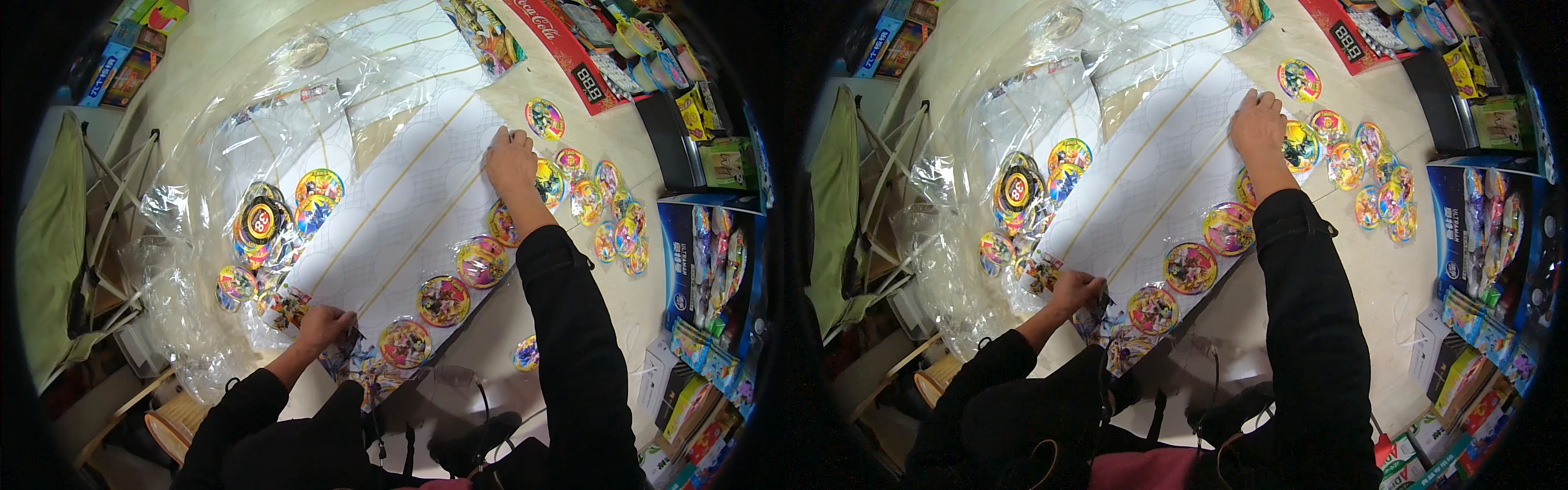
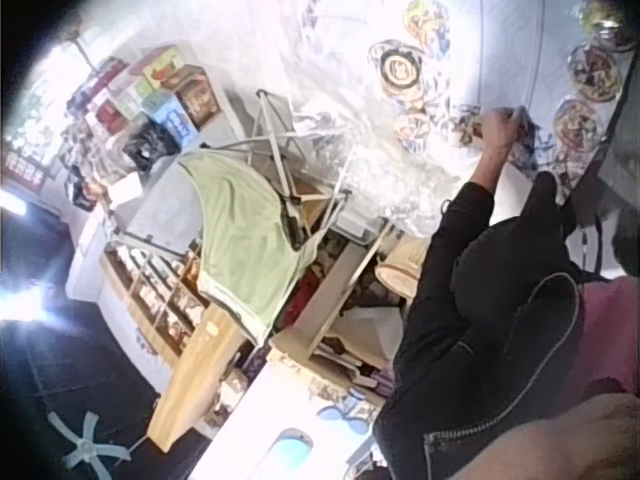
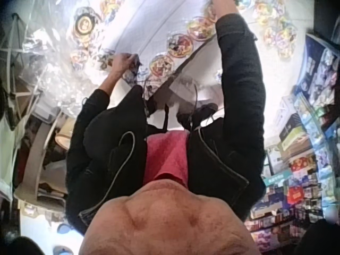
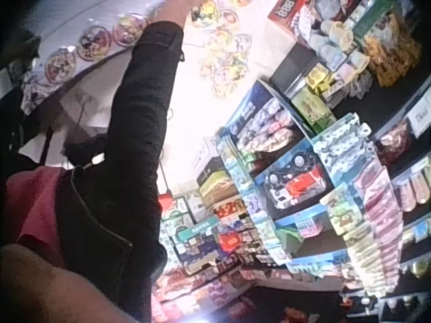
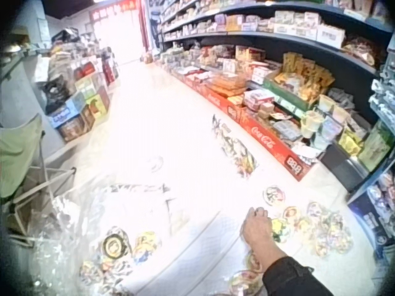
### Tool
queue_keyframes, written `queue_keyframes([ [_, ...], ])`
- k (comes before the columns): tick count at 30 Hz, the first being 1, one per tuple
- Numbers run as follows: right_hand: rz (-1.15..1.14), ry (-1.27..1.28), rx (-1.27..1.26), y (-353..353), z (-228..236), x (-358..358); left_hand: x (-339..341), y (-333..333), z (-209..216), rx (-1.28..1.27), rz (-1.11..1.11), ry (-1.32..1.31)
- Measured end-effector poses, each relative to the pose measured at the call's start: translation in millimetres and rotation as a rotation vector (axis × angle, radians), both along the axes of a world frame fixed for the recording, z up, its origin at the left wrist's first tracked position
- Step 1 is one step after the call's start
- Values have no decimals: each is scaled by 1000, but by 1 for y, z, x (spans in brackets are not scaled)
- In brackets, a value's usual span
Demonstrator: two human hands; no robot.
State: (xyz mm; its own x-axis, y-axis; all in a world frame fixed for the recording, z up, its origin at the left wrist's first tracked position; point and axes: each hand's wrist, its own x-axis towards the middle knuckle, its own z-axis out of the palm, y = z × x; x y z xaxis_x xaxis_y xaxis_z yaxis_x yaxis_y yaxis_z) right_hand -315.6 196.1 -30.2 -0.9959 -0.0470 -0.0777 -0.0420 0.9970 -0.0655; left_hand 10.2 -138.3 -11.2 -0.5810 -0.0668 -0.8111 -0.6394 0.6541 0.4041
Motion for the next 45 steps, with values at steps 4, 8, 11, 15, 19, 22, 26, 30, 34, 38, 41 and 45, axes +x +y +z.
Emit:
queue_keyframes([
  [4, -54, -72, -44, -4, 6, -8, 4, -2, -5, -10, -4, 46],
  [8, -111, -79, -190, 9, 8, -17, -1, 1, -4, 53, 31, -4],
  [11, -83, -36, -315, 12, 15, -2, -10, 7, 10, -25, -78, 50],
  [15, 181, 93, -344, -30, 8, 67, 3, -4, -9, -26, -59, 85],
  [19, 209, 38, -164, -30, -8, 74, -1, -1, -2, -33, -79, 84],
  [22, 123, 39, -200, -18, -15, 45, -4, 2, 2, -9, -56, 58],
  [26, 33, 26, -154, -8, -8, 7, -7, 5, 9, -9, -73, 67],
  [30, 122, 142, -97, -17, -12, 8, 3, -3, -1, -74, -163, 94],
  [34, 58, -113, -163, -12, 8, -17, 6, -4, -9, -75, -151, 128],
  [38, 189, 30, -217, 8, 4, -8, 9, -8, -19, 15, -120, 214],
  [41, 180, 228, -469, -17, 13, 63, 27, -12, -7, 190, 224, 212],
  [45, 186, 50, -809, -72, 32, 182, 69, -25, 18, 54, 658, 567],
])
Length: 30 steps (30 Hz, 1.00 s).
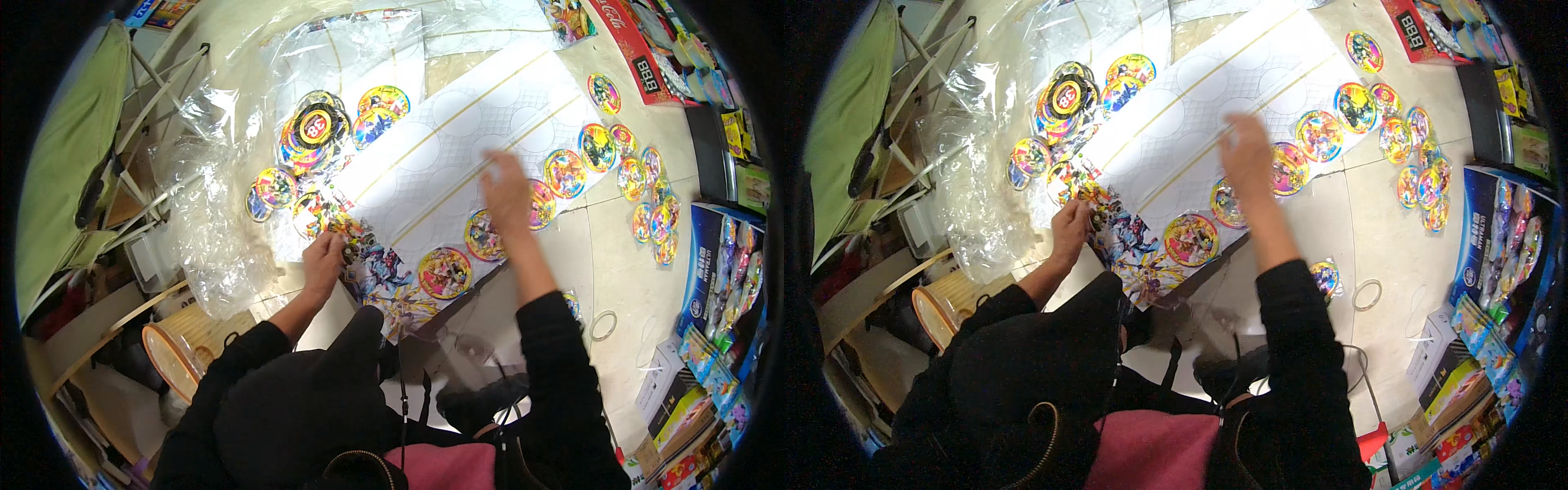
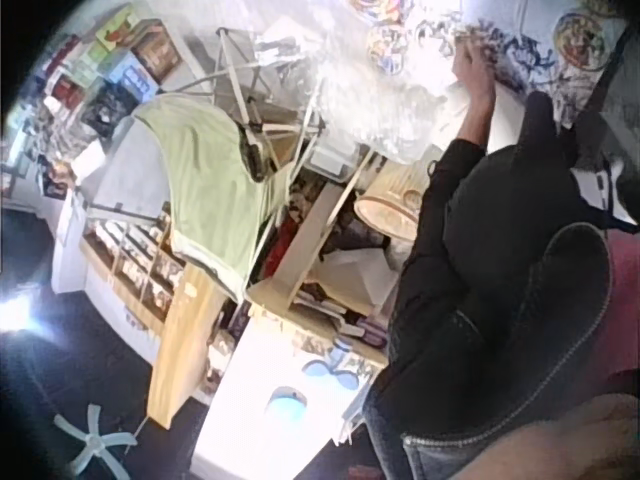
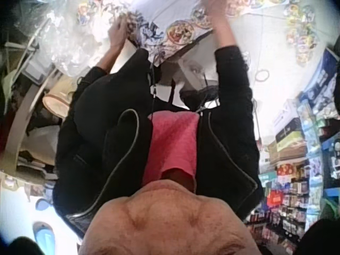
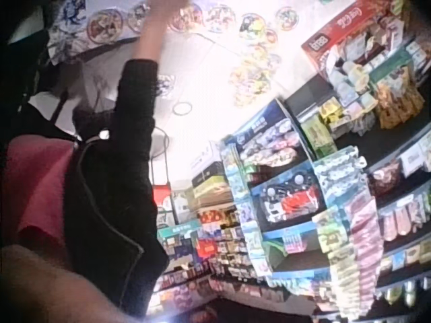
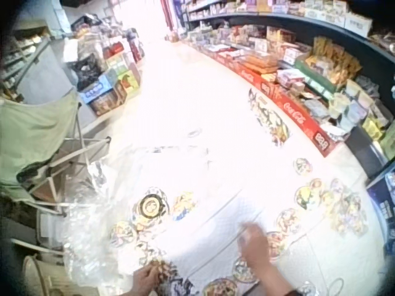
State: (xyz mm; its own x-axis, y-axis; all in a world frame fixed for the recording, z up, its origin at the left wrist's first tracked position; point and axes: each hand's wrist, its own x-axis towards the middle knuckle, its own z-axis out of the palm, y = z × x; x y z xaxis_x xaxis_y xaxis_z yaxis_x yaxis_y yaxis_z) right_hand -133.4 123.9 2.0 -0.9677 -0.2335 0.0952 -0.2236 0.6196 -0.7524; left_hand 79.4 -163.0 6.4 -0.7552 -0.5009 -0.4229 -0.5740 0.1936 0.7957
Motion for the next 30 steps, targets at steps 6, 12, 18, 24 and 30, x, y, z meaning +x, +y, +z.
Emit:
queue_keyframes([
  [6, 134, -113, -145, -43, 6, 119, 49, 1, 11, 281, 666, -296],
  [12, 175, -164, -152, -42, 20, 136, 44, 15, 18, 1014, 463, -84],
  [18, 194, -63, -259, -35, 45, 118, 7, 15, 57, 1134, 334, 14],
  [24, 268, 81, -355, -24, 100, 82, -51, 6, 120, 1378, 117, 243],
  [30, 262, 160, -439, -33, 154, 55, -112, 34, 177, 1444, -151, 440],
])
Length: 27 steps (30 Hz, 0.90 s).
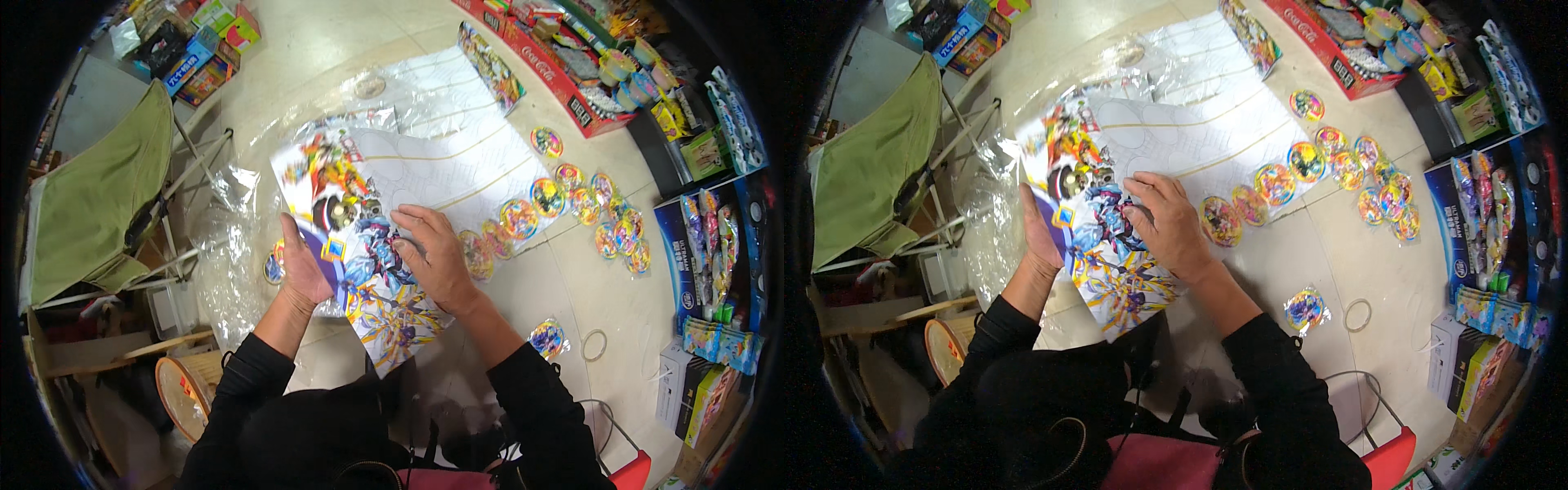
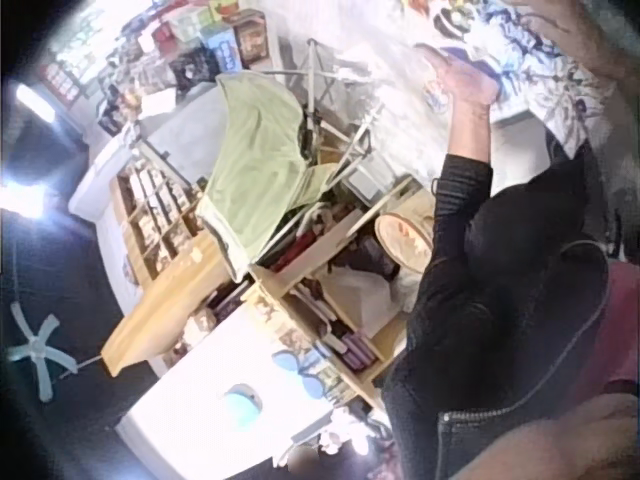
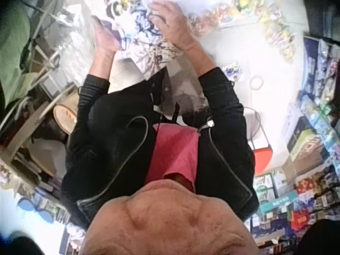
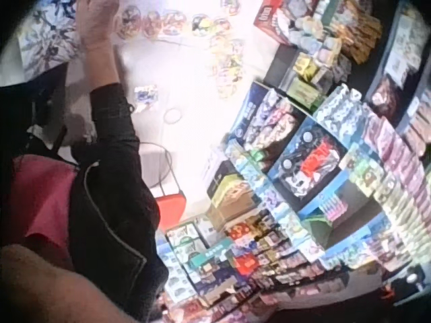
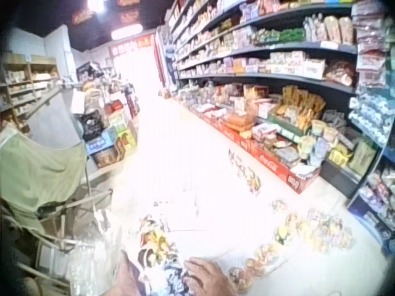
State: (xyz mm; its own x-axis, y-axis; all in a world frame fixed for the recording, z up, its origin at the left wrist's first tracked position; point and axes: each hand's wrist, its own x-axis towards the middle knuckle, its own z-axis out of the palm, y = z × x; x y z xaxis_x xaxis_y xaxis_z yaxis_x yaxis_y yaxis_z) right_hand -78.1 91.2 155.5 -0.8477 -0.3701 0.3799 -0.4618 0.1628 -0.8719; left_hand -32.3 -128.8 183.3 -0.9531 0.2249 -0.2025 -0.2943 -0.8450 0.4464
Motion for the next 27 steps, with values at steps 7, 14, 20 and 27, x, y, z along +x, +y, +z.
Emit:
queue_keyframes([
  [7, -265, 47, -137, -3, 103, -45, -54, 45, 55, -270, -76, 315],
  [14, -719, 195, -112, 49, 226, -78, -105, 97, 147, -90, -152, 382],
  [20, -694, 315, -223, 127, 284, -61, -124, 177, 205, -16, -296, 470],
  [27, -326, 325, -184, 211, 293, -49, -148, 250, 229, 18, -359, 531],
])
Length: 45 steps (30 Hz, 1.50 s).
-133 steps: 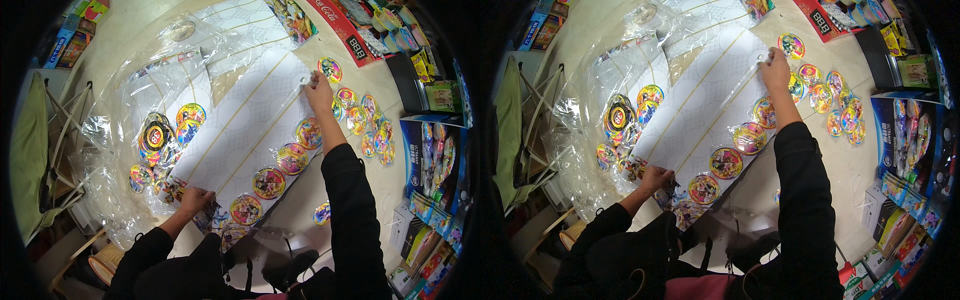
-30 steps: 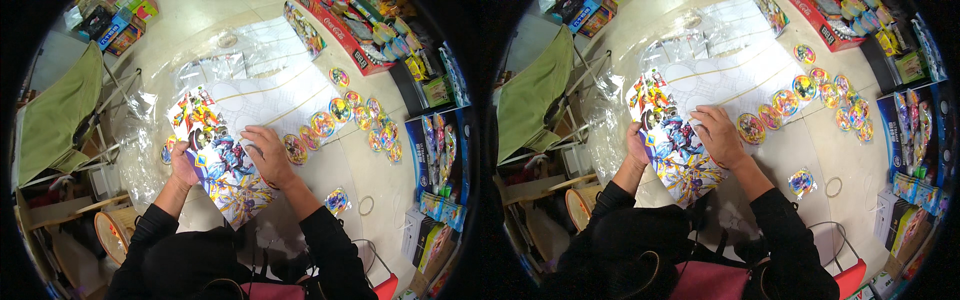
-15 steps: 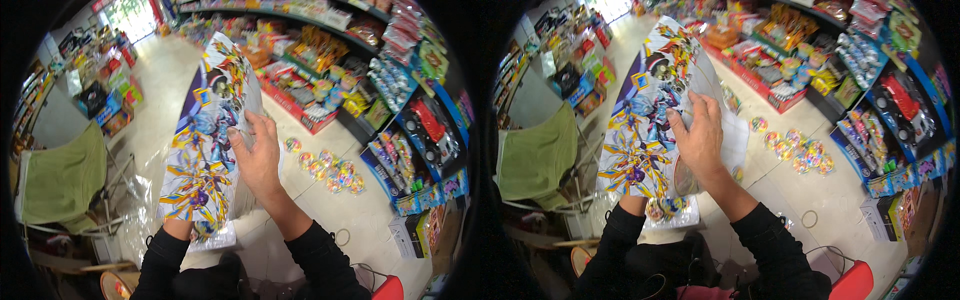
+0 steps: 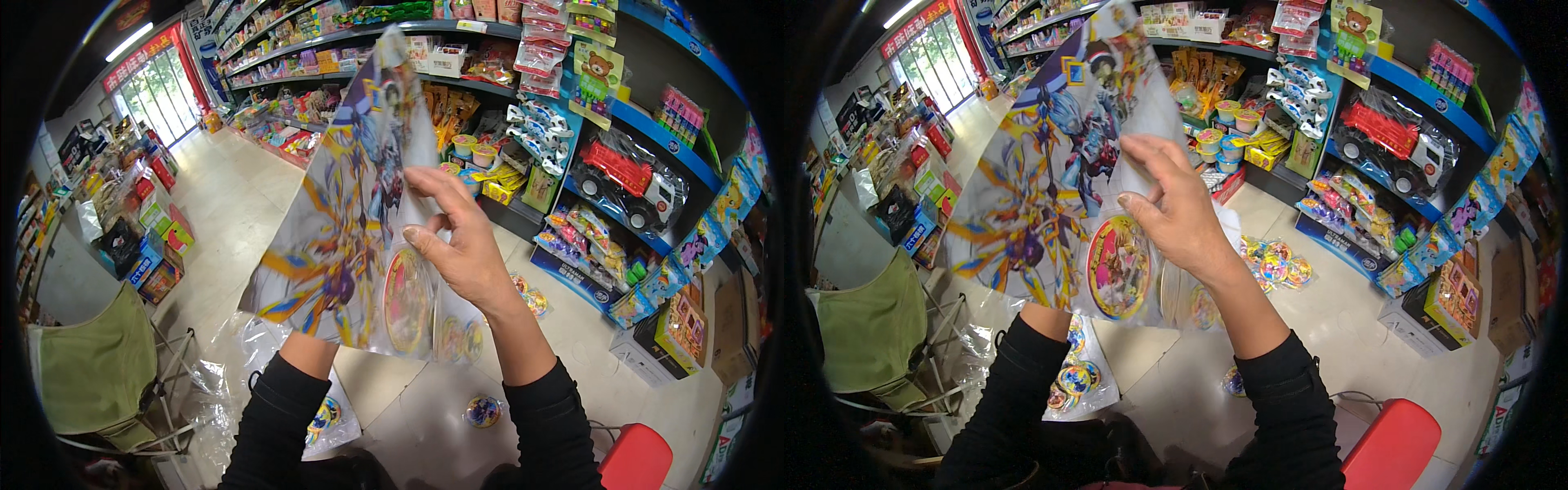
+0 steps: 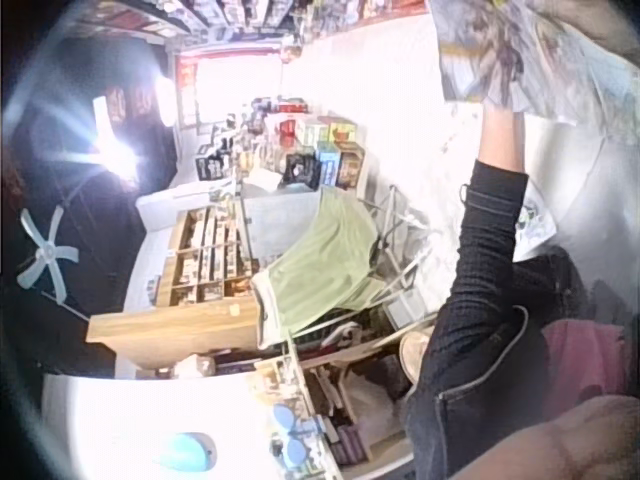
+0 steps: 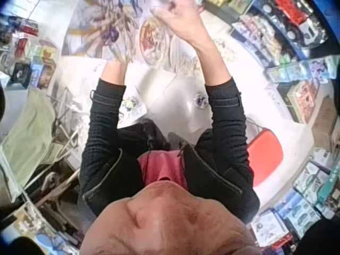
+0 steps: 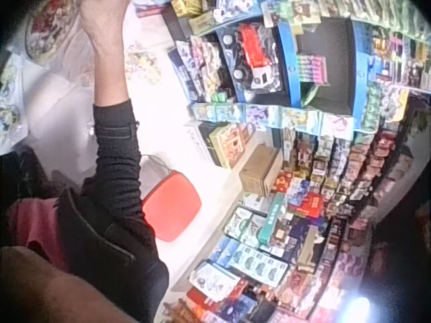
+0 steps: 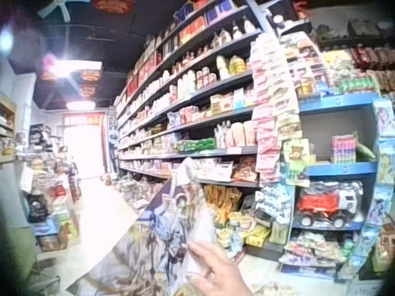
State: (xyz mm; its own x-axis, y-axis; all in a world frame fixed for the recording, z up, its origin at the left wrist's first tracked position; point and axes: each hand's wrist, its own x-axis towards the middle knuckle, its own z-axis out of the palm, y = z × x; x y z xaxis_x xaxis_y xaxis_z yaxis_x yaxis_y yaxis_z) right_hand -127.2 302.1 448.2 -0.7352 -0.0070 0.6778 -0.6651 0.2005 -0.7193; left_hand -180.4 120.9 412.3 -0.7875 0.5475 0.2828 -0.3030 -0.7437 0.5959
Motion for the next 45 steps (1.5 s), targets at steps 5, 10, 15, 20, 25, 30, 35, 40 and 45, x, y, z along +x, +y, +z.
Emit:
queue_keyframes([
  [5, -499, 282, 186, 10, -5, 3, 5, 19, -11, -20, 0, -35],
  [10, -796, 426, 229, 5, 16, 26, 22, 18, -33, -53, 17, -97],
  [15, -708, 367, 156, 14, 29, 41, 51, 8, -58, -87, 28, -196],
  [20, -597, 259, 300, 23, 30, 54, 72, -12, -68, -117, 24, -262],
  [25, -341, 321, 320, 39, 38, 56, 88, -38, -63, -164, 63, -295],
  [30, -305, 365, 190, 34, 37, 53, 97, -42, -72, -153, 69, -383],
  [35, -302, 433, 201, 36, 41, 53, 82, -83, -115, 5, 166, -449],
  [40, -304, 408, 163, 32, 33, 49, 78, -90, -132, -38, 142, -494],
  [45, -284, 399, 109, 32, 35, 49, 92, -65, -111, -58, -39, -575],
])
